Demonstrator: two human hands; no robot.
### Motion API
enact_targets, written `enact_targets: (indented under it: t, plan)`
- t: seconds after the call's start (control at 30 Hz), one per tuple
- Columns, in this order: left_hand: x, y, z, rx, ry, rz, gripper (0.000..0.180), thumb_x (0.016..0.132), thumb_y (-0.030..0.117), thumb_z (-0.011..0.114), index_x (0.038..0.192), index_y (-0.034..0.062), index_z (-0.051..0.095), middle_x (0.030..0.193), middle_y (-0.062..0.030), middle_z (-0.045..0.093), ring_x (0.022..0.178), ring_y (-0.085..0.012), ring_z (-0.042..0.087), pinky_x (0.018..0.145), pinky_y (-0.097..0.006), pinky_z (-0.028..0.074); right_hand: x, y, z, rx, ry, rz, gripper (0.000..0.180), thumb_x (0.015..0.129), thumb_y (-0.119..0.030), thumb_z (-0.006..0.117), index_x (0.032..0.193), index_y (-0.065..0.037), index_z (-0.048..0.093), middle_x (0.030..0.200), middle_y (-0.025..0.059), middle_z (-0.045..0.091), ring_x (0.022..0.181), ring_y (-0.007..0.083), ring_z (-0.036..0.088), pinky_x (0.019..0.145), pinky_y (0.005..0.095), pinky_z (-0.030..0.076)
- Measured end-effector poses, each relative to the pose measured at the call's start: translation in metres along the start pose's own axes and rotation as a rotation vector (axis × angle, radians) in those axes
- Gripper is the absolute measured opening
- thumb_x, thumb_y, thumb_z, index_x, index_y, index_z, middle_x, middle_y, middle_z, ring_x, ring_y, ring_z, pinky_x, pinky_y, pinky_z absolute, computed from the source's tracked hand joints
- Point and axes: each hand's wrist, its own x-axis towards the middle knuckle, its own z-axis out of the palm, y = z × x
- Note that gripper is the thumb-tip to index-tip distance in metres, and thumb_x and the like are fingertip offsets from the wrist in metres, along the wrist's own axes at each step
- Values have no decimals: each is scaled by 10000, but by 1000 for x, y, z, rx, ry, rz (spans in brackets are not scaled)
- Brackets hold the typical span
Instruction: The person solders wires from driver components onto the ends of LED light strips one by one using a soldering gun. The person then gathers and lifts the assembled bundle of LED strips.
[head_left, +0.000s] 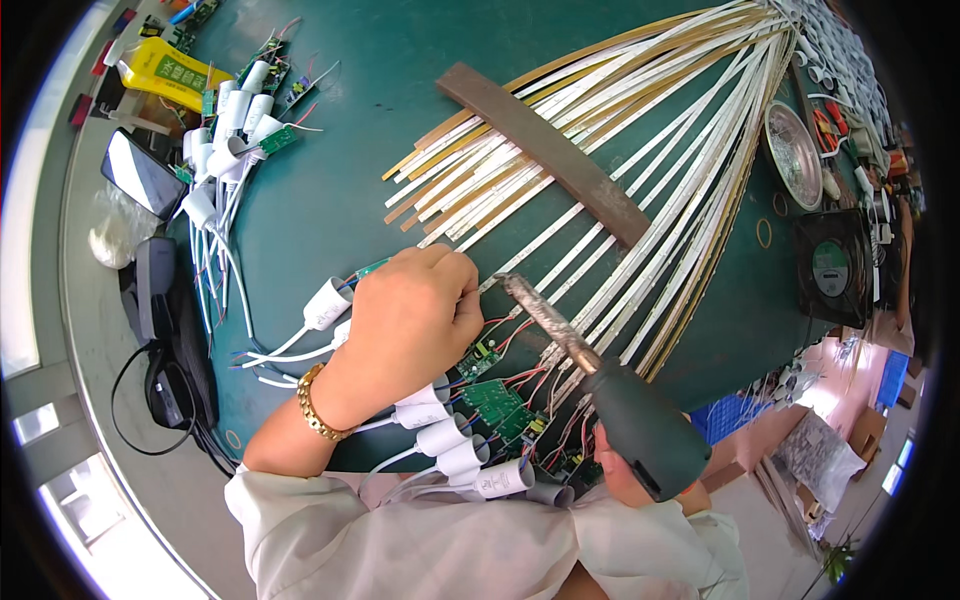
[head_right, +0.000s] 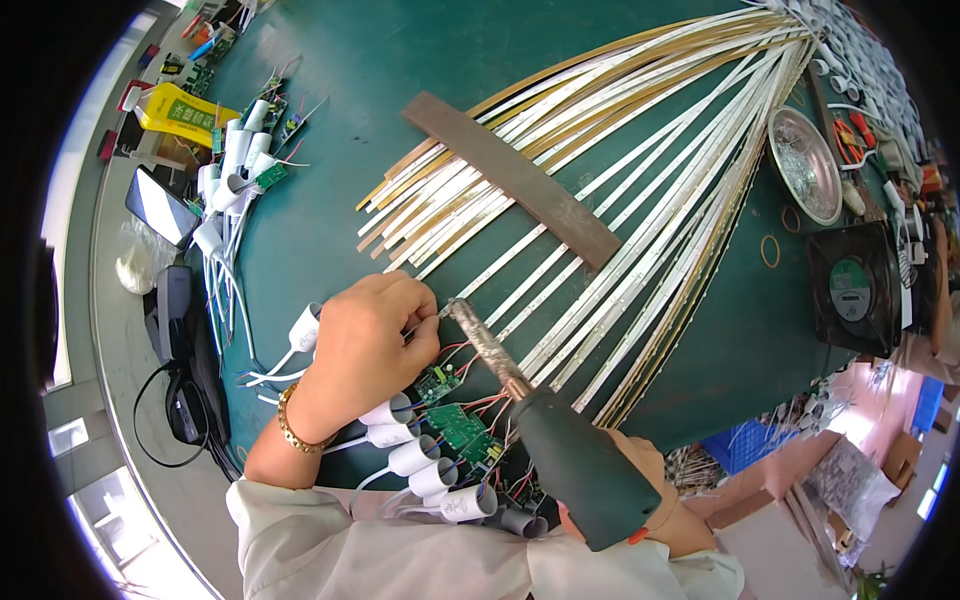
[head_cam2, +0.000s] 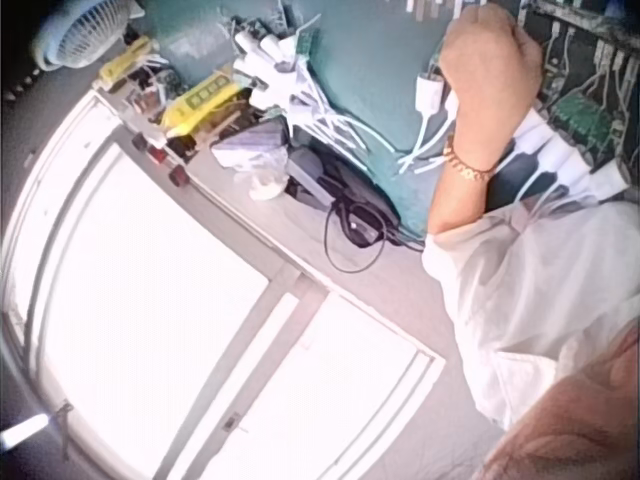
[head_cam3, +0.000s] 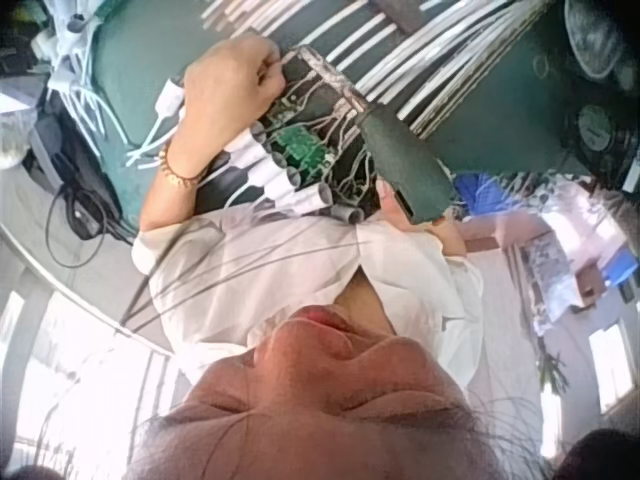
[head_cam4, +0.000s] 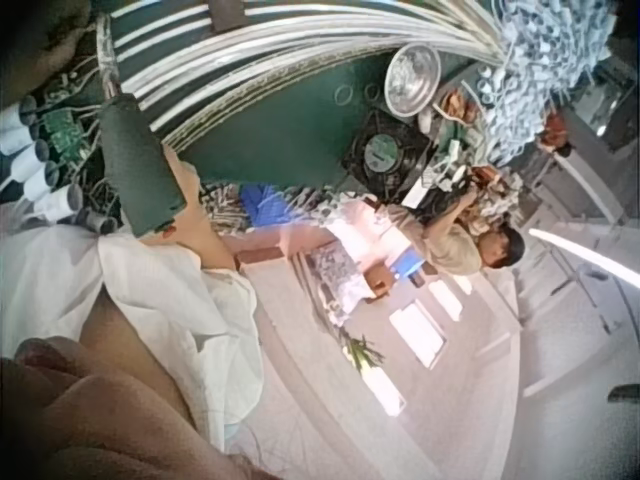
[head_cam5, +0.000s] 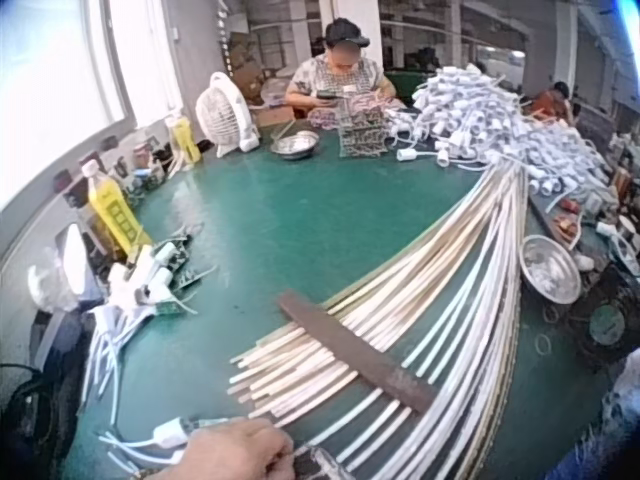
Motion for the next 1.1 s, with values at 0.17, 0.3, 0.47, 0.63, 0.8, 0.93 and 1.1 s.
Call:
enact_targets:
  t: [0.17, 0.3, 0.47, 0.63, 0.8, 0.93, 1.1]
  plan:
    - [0, -1, -1, 4, -1, 2, 95, 701, 10, 686, 745, 55, 615, 695, -76, 608, 649, -259, 606, 578, -366, 483, 4, -19, 11, 65, 80, -55, 389, 892, -138, 613, 1221, 5, 462, 756, 42, 543, 661, 120, 534, 580, 278, 460]
    - [0, -2, 1, 4, 12, 19, 91, 697, 8, 683, 739, 55, 617, 693, -78, 609, 649, -259, 611, 580, -367, 487, 26, -52, -5, -192, -17, -198, 419, 882, -120, 584, 1252, 13, 438, 763, 59, 559, 666, 129, 546, 590, 290, 475]
    - [-1, -4, 1, -1, 22, 29, 91, 692, 9, 683, 735, 56, 618, 690, -76, 608, 649, -259, 612, 580, -367, 489, 23, -44, 1, -141, 36, -175, 416, 879, -147, 580, 1238, 10, 442, 770, 70, 568, 674, 138, 556, 617, 306, 489]
    - [-1, -5, 3, 13, 8, 14, 68, 705, 36, 675, 738, 62, 621, 694, -68, 614, 673, -257, 619, 588, -371, 493, 29, -46, 2, 98, 67, -54, 437, 889, -180, 597, 1256, -2, 442, 777, 68, 569, 689, 148, 572, 634, 318, 495]
    - [-1, -5, 2, -2, 18, 24, 63, 705, 36, 667, 741, 61, 622, 700, -69, 619, 680, -260, 622, 595, -373, 495, 26, -72, 12, 449, 217, 64, 362, 833, -61, 640, 1171, -22, 517, 829, 68, 600, 731, 171, 600, 647, 327, 494]
    - [-3, -4, 2, 17, 4, 14, 56, 710, 37, 658, 744, 57, 619, 709, -72, 619, 685, -265, 623, 598, -377, 495, 19, -45, 10, 363, 226, -158, 494, 844, -71, 630, 1280, 12, 414, 818, 98, 585, 690, 168, 598, 632, 326, 514]
    - [-3, -6, 4, 23, 10, 44, 43, 725, 35, 646, 742, 54, 611, 715, -80, 615, 698, -279, 616, 607, -384, 495, 23, -51, 16, 497, 654, -356, 618, 901, -329, 665, 1332, -6, 362, 779, 101, 542, 591, 189, 542, 542, 313, 500]
